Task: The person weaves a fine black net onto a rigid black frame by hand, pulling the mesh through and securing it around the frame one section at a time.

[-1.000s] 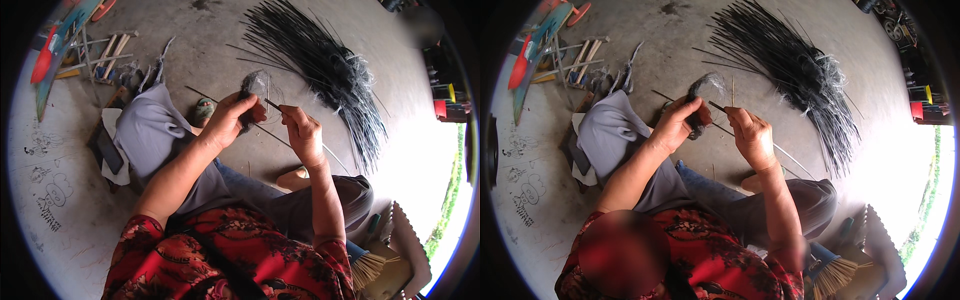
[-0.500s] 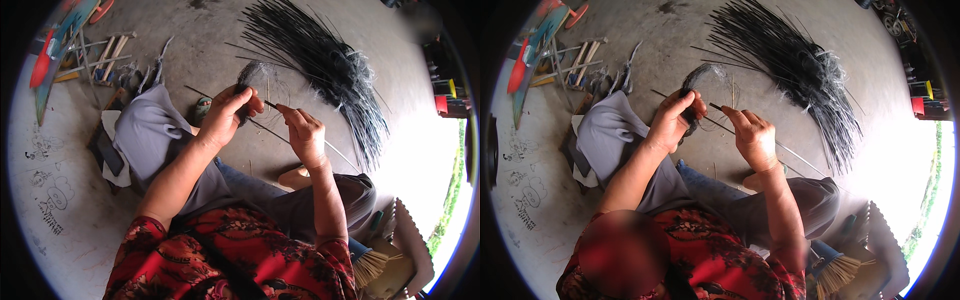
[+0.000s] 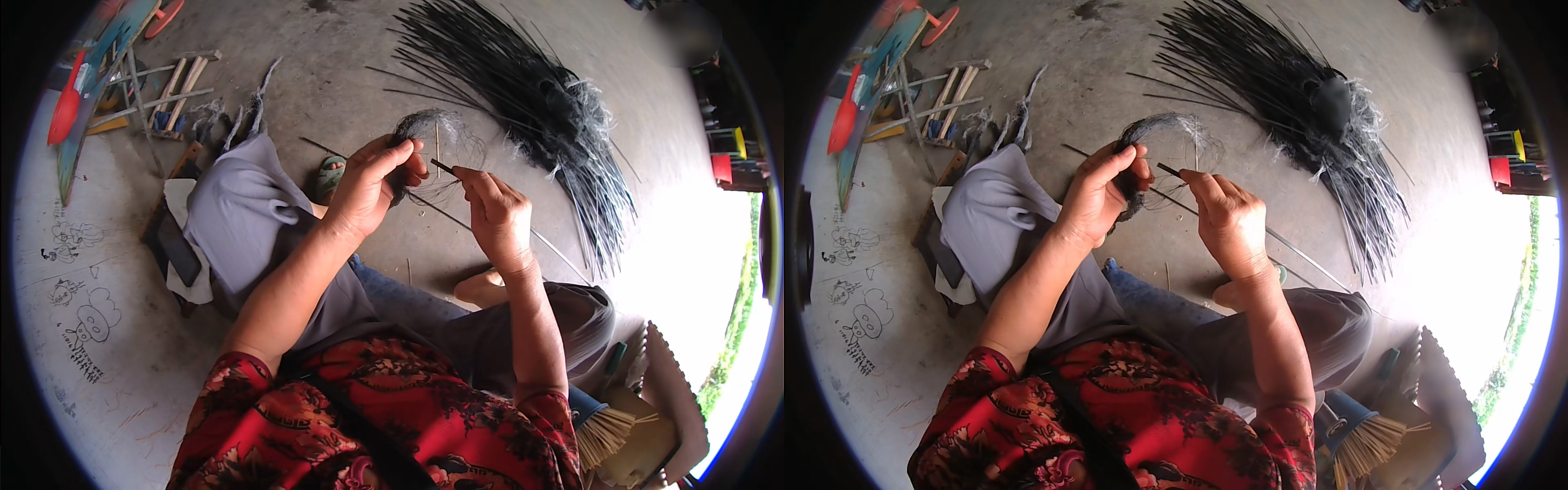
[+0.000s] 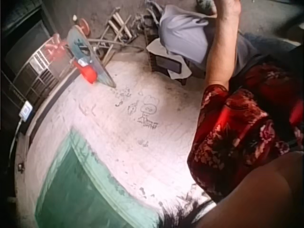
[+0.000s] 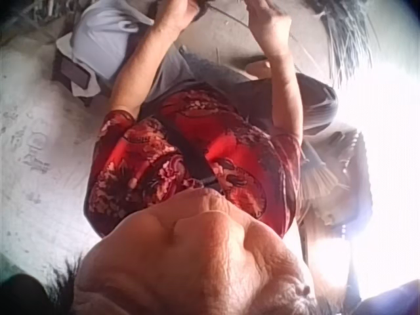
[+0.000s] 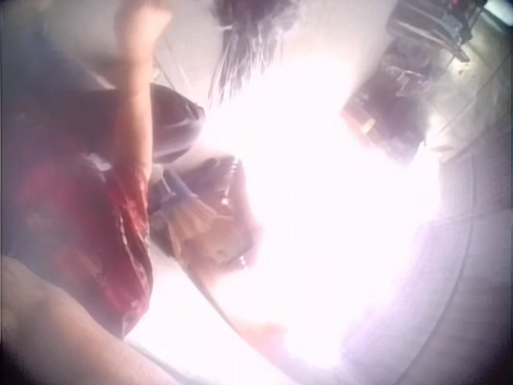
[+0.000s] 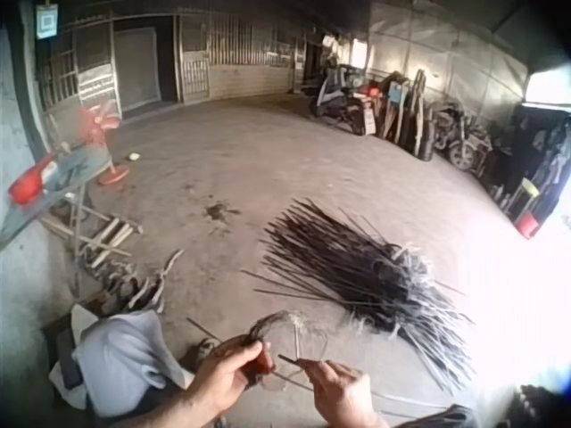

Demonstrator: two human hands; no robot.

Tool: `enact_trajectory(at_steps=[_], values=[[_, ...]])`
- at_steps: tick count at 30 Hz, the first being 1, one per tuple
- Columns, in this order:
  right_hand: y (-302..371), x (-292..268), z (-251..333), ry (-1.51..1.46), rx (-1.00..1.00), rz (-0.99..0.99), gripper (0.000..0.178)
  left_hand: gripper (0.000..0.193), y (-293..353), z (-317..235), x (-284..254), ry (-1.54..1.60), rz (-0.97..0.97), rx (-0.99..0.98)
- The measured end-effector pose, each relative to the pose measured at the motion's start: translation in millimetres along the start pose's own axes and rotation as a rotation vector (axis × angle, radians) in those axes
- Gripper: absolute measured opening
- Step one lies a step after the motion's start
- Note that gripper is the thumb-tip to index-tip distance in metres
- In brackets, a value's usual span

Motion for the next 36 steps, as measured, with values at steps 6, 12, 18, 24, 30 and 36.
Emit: enact_trajectory(at_steps=[6, 12, 18, 24, 30, 36], values=[[-8.1, 7.0, 2.0, -0.408, 0.173, -0.061, 0.032, 0.022, 5.7, 21.7, 4.4, 0.146, 0.098, -0.14], [-5.6, -2.2, -0.4, -0.358, 0.231, -0.072, 0.041, 0.022, 3.4, 17.9, 3.0, 0.116, 0.107, -0.163], [-2.2, 3.7, -3.4, -0.218, 0.13, -0.025, 0.045, 0.02, 2.8, 13.2, 7.4, 0.063, 0.029, -0.153], [-4.2, 12.4, 6.3, -0.355, 0.074, -0.015, 0.047, 0.023, 3.7, 19.6, 3.0, -0.028, 0.127, -0.136], [-12.3, -6.1, 4.5, -0.365, 0.01, -0.114, 0.044, 0.02, -0.1, 4.8, -15.1, 0.021, -0.047, -0.107], [-4.6, 8.8, -1.1, -0.033, -0.017, 0.051, 0.027, 0.022, 0.6, -1.2, -8.1, -0.027, -0.046, -0.008]])
Point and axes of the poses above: each hand's wrist, its own y-axis away from the middle knuckle, its own x-axis out of the palm, z = x × y, the point moved 3 cm from there along -y, towards the middle knuckle, and after that the axes turned 9 degrees about -y, right-handed, at the moved point
